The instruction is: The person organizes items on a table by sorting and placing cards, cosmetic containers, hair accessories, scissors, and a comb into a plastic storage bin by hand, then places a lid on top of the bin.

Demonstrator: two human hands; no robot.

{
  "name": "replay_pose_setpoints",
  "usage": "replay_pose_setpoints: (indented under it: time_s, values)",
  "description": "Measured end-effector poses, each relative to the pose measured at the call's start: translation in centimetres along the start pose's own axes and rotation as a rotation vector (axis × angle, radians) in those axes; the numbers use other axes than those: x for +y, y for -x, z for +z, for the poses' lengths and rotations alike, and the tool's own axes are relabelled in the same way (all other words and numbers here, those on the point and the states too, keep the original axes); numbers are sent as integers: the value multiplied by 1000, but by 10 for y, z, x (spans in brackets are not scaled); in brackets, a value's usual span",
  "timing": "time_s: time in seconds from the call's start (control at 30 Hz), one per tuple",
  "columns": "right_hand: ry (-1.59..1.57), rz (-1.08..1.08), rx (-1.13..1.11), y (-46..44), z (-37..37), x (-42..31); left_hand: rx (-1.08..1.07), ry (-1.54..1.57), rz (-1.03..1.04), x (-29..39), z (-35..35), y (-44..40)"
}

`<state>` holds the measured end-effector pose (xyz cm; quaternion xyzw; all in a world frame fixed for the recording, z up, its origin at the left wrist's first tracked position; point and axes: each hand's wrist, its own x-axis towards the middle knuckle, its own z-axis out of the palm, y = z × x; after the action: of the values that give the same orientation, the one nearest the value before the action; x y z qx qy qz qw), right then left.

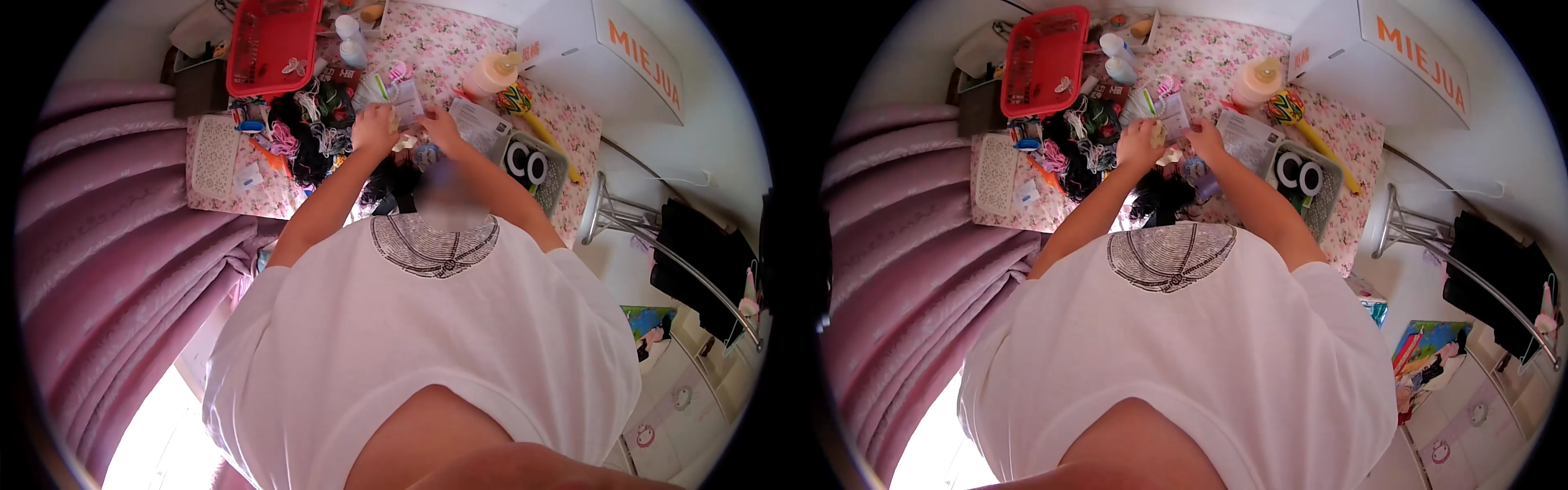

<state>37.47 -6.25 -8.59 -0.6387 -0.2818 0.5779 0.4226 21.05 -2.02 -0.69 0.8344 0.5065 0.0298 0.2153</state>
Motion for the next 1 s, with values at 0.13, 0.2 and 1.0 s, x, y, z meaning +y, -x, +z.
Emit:
replay_pose_setpoints:
  time_s: [0.13, 0.2, 1.0]
  values:
    - [-132, -200, 180, 30, -10, -29, 26, -4, -68, -9, -2, 1]
    - [-124, -332, 190, 49, -23, -35, 98, -57, -49, -8, 0, 3]
    - [546, -415, 338, 73, -60, -27, -65, -83, -3, -1, 12, -7]
